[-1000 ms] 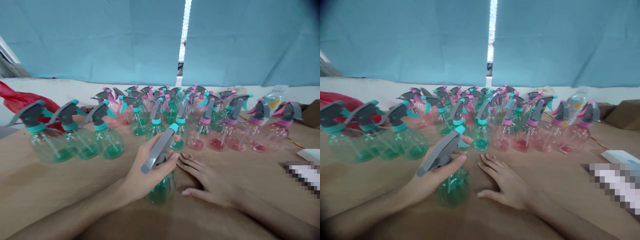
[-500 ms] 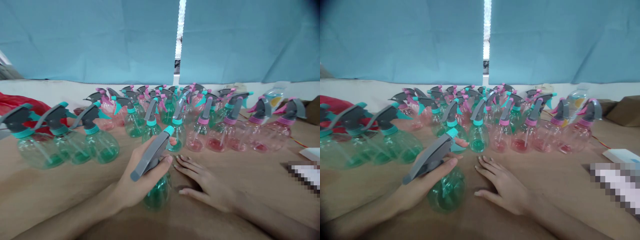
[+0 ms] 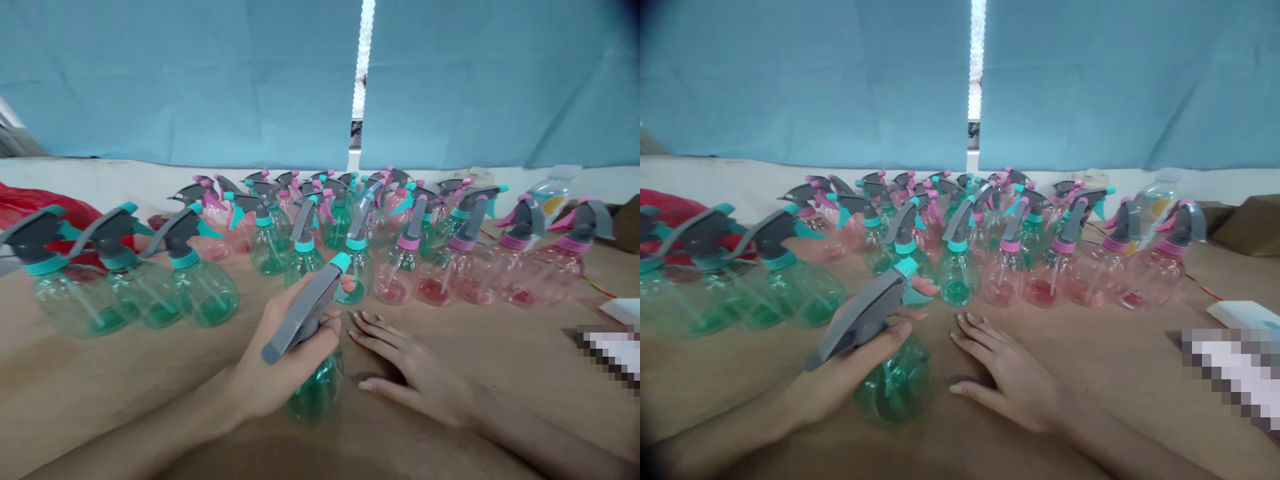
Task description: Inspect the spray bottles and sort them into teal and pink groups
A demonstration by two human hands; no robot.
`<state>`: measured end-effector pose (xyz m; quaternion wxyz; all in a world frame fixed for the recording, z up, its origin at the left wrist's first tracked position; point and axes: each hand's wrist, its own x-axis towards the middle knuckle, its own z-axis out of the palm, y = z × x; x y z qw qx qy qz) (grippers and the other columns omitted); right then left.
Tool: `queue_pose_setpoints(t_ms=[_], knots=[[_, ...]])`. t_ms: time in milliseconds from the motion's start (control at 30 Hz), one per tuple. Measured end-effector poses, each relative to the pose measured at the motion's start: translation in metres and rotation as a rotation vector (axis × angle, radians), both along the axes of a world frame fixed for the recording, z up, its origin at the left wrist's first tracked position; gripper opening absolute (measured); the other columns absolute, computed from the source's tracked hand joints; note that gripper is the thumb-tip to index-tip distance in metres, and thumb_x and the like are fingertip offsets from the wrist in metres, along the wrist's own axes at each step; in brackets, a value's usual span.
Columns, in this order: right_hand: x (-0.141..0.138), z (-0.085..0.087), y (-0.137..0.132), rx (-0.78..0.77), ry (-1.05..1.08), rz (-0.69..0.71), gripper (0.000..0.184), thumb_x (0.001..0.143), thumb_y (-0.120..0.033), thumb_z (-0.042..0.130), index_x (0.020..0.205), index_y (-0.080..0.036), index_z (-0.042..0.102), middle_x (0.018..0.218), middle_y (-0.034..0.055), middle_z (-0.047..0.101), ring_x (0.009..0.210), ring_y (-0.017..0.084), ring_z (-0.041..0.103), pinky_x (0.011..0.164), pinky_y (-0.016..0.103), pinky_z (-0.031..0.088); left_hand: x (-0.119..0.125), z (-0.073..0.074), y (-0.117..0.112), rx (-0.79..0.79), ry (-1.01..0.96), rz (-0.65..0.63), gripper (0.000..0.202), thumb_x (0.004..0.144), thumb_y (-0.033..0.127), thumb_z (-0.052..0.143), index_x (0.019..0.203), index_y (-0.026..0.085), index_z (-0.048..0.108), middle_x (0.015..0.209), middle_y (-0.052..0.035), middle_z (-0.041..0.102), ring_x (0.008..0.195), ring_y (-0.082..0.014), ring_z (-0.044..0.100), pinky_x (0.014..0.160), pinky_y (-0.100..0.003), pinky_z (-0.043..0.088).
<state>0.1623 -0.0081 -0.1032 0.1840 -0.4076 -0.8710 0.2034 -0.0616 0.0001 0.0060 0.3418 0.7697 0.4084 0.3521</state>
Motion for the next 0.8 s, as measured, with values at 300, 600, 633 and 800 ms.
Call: queue_pose_setpoints(t_ms=[300,600,633,800], knots=[[-0.0014,0.001,-0.0009,0.012,-0.027,-0.015,0.064,0.087,-0.051,0.05,0.143,-0.028,0.027,0.151,0.003,0.025,0.138,0.025,0.021,0.11,0.049,0.025,0.0009,-0.0049,-0.0013,0.004,-0.004,0.016,0.019,0.078,0.021,0.047,0.095,0.026,0.054,0.064,0.0045,0.052,0.055,-0.0149,0.052,0.053,-0.027,0.044],[-0.0016,0.0004,-0.0014,0.009,-0.011,-0.024,0.064,0.087,-0.051,0.05,0.143,-0.029,0.028,0.15,0.0023,0.027,0.137,0.026,0.022,0.11,0.049,0.026,0.0022,-0.0018,0.0008,-0.043,-0.032,-0.002,0.036,0.076,0.02,0.047,0.111,0.026,0.055,0.065,0.0049,0.054,0.059,-0.0156,0.055,0.06,-0.028,0.05],[-0.0017,0.0008,-0.0015,0.006,-0.014,-0.023,0.064,0.087,-0.051,0.05,0.143,-0.029,0.028,0.15,0.0019,0.026,0.138,0.026,0.022,0.11,0.049,0.026,0.002,-0.0017,0.0007,-0.043,-0.037,0.006,0.037,0.076,0.02,0.047,0.111,0.026,0.055,0.068,0.0041,0.055,0.063,-0.0162,0.056,0.062,-0.029,0.05],[-0.0018,0.0025,-0.0015,-0.006,-0.045,-0.023,0.064,0.088,-0.053,0.048,0.143,-0.027,0.029,0.151,0.0021,0.025,0.138,0.025,0.02,0.111,0.049,0.024,0.0021,-0.0009,-0.0003,-0.094,-0.104,0.023,0.042,0.073,0.016,0.05,0.112,0.029,0.056,0.103,0.0022,0.063,0.087,-0.017,0.062,0.083,-0.029,0.051]])
